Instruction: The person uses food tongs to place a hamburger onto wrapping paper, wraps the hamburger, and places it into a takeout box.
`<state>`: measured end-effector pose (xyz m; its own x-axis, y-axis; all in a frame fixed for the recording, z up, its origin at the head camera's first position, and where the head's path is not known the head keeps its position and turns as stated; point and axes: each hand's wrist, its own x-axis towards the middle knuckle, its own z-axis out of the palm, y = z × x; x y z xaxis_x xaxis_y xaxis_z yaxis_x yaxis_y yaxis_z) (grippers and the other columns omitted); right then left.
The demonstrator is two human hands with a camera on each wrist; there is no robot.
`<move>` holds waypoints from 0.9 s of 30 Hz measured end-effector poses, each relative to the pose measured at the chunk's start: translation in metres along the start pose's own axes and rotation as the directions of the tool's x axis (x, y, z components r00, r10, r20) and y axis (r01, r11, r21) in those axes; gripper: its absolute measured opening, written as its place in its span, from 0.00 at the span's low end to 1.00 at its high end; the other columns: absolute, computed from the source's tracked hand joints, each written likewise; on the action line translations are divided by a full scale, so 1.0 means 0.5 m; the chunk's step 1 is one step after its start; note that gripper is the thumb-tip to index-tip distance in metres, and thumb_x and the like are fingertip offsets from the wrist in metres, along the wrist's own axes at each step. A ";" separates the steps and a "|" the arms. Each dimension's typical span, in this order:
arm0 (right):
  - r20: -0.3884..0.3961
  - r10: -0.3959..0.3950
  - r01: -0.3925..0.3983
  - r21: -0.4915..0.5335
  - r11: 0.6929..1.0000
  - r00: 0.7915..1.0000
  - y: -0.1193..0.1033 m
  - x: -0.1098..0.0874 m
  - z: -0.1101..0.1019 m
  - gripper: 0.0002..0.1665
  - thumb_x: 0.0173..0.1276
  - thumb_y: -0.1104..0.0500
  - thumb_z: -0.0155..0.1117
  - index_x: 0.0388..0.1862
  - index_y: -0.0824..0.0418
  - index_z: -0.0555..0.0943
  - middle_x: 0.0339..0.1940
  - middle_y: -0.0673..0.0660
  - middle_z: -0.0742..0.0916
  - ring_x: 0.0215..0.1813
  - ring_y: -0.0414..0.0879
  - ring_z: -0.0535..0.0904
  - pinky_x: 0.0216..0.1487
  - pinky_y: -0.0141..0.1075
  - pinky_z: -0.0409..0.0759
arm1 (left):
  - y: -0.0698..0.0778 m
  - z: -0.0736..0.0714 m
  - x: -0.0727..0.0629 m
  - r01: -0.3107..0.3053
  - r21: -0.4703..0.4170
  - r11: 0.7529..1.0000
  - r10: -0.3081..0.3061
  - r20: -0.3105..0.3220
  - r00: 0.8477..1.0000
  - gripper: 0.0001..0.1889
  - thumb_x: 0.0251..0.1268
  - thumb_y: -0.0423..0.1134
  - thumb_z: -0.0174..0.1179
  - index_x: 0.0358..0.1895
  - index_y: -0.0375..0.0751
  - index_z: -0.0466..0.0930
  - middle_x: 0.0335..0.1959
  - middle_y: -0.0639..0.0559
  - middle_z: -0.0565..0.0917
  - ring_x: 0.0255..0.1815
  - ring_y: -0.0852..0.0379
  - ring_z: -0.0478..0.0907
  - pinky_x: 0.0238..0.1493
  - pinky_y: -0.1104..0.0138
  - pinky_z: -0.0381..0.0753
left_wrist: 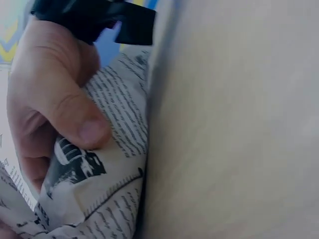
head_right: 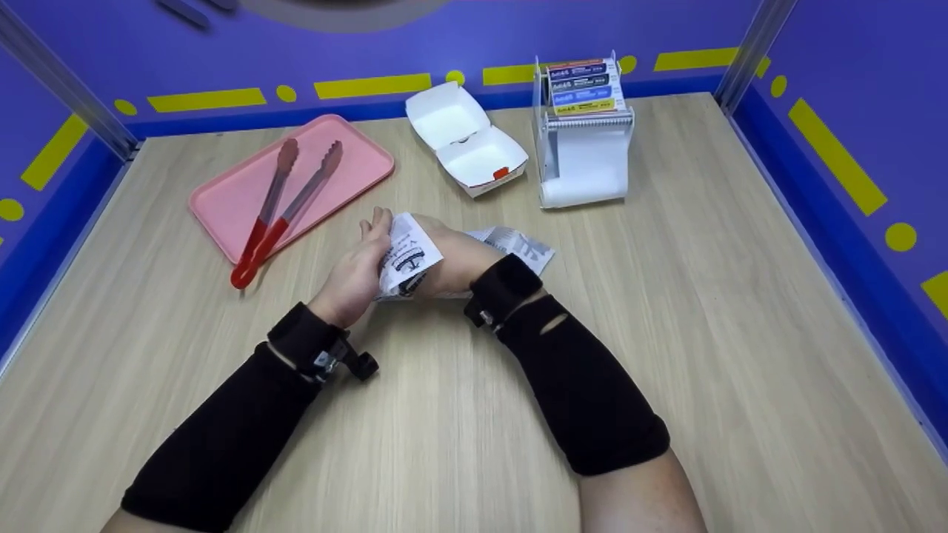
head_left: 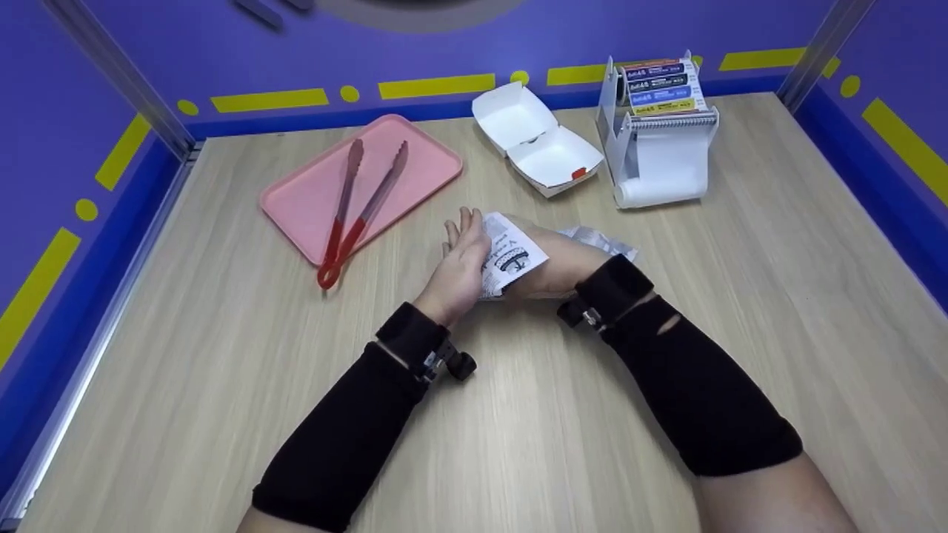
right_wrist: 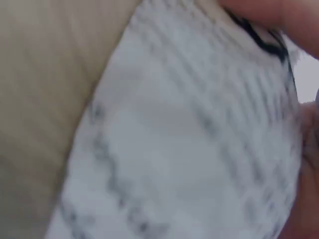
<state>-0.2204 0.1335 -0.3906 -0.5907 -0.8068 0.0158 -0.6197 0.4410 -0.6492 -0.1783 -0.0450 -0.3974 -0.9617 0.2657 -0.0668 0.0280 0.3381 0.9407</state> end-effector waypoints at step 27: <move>0.064 0.297 -0.303 0.123 0.945 0.953 0.015 -0.054 -0.077 0.51 0.69 0.44 0.73 0.80 0.69 0.65 0.78 0.68 0.74 0.73 0.62 0.77 0.79 0.56 0.69 | 0.017 0.025 0.012 -0.017 0.644 0.765 -0.047 0.083 0.995 0.37 0.86 0.56 0.33 0.86 0.36 0.45 0.88 0.36 0.41 0.87 0.29 0.28 0.85 0.38 0.30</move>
<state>-0.2290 0.1740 -0.3667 -0.7141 -0.6624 -0.2265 -0.3427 0.6129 -0.7120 -0.1806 -0.0293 -0.3940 -0.9362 0.3232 -0.1381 0.2136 0.8352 0.5067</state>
